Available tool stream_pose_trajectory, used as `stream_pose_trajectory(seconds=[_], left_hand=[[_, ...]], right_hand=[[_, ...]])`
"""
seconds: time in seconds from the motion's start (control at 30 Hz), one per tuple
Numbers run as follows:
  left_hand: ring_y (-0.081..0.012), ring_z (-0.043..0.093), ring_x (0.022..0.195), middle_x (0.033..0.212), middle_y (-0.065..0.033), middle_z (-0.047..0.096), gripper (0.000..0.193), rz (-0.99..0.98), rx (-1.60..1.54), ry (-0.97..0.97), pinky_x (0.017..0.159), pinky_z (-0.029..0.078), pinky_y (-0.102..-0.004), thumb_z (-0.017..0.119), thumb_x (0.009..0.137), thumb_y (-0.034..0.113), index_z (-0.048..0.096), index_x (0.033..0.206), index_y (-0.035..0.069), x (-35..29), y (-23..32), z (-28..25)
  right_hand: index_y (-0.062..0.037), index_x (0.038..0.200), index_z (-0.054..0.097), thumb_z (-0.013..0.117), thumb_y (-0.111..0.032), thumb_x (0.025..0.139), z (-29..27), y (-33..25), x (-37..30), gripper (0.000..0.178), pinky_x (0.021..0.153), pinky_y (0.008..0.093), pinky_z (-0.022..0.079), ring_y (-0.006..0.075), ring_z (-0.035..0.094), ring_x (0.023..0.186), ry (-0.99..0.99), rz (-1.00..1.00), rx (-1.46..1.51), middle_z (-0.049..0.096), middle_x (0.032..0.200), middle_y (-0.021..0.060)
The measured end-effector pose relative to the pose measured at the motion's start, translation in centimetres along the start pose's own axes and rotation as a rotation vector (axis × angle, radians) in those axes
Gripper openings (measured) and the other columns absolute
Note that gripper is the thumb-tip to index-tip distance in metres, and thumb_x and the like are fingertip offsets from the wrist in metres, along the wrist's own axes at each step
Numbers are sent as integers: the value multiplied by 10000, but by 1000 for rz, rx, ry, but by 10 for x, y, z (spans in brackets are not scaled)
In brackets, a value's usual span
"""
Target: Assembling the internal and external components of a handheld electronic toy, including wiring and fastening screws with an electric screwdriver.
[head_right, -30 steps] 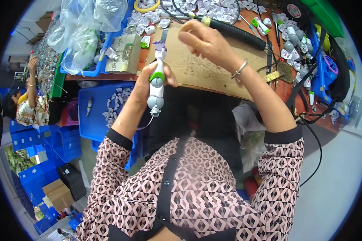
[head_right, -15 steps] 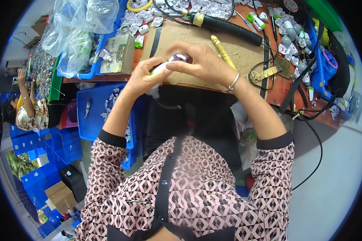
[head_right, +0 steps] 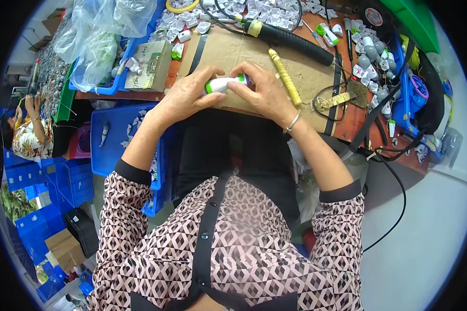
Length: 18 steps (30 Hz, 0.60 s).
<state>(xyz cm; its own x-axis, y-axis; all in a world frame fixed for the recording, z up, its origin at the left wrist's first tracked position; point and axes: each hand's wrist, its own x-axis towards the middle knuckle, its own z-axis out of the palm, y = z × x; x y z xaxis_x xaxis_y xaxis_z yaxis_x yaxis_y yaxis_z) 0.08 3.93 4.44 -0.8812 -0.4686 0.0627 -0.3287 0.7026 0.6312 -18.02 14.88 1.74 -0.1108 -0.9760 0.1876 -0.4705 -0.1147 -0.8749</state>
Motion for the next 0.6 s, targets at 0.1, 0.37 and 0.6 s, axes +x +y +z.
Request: stream_pose_trajectory(seconds=[0.1, 0.37, 0.6], left_hand=[[-337, 612, 879, 984, -185, 592, 466, 41, 76, 14, 723, 485, -418, 621, 836, 395, 497, 1131, 56, 0, -2, 4], [-313, 590, 863, 935, -142, 595, 331, -28, -19, -4, 723, 471, -369, 630, 843, 296, 554, 1044, 44, -2, -4, 1], [-302, 619, 737, 815, -127, 620, 264, 51, 257, 94, 624, 486, -383, 654, 802, 292, 624, 921, 58, -1, -3, 3]], right_hand=[[-52, 951, 574, 629, -243, 869, 2, -2, 5, 215, 556, 250, 383, 106, 473, 631, 67, -117, -99, 517, 735, 30], [-52, 987, 549, 610, -254, 878, 0, 4, 8, 237, 584, 293, 414, 173, 523, 647, 64, -220, -162, 536, 772, 68], [-58, 1036, 521, 554, -273, 917, 8, 0, 8, 248, 602, 312, 410, 198, 523, 662, -4, -204, -111, 533, 778, 93]])
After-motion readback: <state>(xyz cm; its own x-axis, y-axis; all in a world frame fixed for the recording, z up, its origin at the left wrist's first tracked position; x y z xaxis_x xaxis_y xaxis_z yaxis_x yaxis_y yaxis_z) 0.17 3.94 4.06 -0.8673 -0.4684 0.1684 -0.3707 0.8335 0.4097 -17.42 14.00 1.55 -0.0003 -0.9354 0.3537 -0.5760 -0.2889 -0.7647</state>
